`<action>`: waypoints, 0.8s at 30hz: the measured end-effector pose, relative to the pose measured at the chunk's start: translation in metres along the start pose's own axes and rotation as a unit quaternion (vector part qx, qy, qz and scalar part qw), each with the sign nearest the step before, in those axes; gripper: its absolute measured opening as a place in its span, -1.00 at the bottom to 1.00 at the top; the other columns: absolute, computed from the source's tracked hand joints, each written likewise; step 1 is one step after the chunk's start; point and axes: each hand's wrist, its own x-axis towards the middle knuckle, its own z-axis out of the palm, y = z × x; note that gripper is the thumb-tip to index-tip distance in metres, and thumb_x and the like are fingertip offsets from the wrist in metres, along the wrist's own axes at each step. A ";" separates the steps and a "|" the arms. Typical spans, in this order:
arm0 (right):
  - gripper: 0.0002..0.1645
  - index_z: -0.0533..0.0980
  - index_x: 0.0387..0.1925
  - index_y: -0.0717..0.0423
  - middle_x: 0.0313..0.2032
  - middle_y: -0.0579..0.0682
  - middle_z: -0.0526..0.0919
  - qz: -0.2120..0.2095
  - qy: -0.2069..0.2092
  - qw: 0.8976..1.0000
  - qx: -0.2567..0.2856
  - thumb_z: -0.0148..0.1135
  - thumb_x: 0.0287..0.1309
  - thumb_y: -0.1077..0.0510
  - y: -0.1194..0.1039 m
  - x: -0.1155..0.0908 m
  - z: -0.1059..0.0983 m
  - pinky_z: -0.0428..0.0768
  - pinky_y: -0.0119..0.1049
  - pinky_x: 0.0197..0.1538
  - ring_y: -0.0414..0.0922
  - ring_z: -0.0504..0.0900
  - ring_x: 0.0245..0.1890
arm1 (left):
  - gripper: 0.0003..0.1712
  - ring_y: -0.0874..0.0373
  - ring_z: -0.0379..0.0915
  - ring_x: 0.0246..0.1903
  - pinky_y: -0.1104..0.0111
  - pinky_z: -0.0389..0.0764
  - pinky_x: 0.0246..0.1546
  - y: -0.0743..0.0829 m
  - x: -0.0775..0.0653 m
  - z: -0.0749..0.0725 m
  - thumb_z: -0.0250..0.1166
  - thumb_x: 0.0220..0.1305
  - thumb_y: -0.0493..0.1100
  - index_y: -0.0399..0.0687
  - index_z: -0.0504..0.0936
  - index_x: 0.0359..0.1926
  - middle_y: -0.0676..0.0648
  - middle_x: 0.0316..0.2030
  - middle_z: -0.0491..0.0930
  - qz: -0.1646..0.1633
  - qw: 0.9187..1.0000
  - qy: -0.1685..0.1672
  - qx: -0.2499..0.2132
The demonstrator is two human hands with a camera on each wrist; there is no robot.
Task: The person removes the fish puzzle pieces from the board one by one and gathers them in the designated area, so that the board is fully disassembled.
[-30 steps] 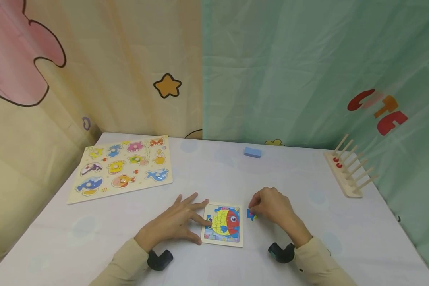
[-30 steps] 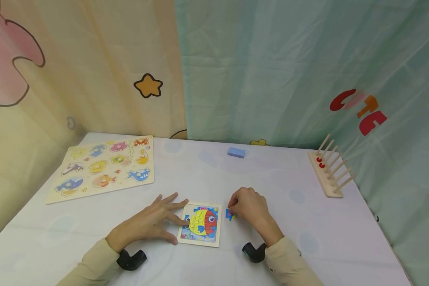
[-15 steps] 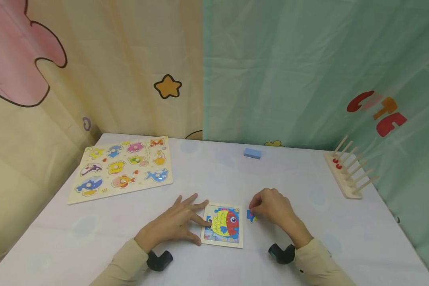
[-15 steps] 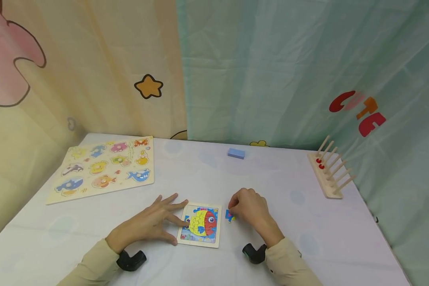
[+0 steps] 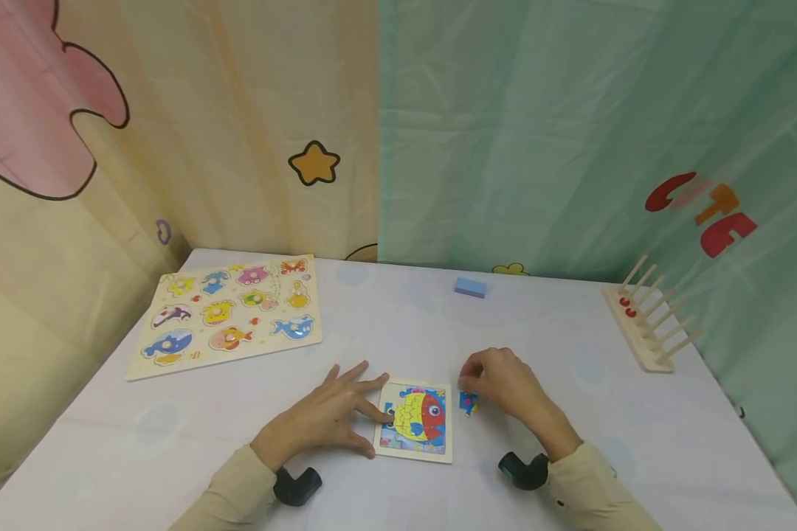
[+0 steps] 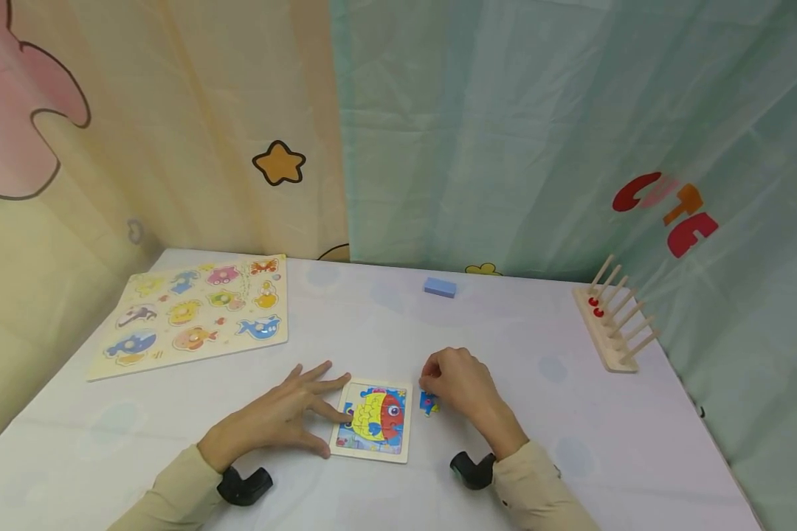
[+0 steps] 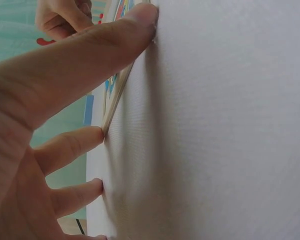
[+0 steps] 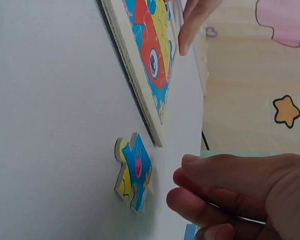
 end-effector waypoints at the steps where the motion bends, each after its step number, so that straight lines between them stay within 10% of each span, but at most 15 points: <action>1: -0.94 0.69 -0.42 0.02 -0.51 -0.20 0.58 -0.007 -0.003 1.000 0.007 0.45 0.07 0.15 -0.002 0.001 0.001 0.52 -0.33 -0.36 -0.19 0.46 -0.41 | -0.45 -0.31 -0.08 0.45 -0.44 -0.10 0.25 0.000 0.000 0.000 0.60 -0.19 0.12 0.29 0.76 -0.05 -0.09 0.37 0.34 -0.001 1.000 -0.001 0.000; 13: -0.62 0.66 -0.01 -0.04 -0.35 -0.18 0.54 -0.168 -0.121 0.975 0.076 0.35 0.12 0.30 -0.019 0.013 0.023 0.50 -0.39 -0.35 -0.20 0.45 -0.38 | -0.46 -0.36 -0.05 0.43 -0.48 -0.07 0.20 0.000 0.000 -0.001 0.60 -0.18 0.13 0.30 0.76 -0.05 -0.11 0.36 0.36 0.004 1.000 -0.005 0.006; 24: -0.60 0.68 -0.02 -0.08 -0.29 -0.16 0.52 -0.155 -0.156 0.975 0.020 0.35 0.08 0.28 -0.033 0.016 0.027 0.54 -0.31 -0.25 -0.18 0.49 -0.29 | -0.45 -0.37 -0.04 0.42 -0.49 -0.06 0.19 -0.001 0.000 -0.002 0.60 -0.19 0.13 0.30 0.76 -0.04 -0.12 0.35 0.37 0.006 1.000 -0.004 0.004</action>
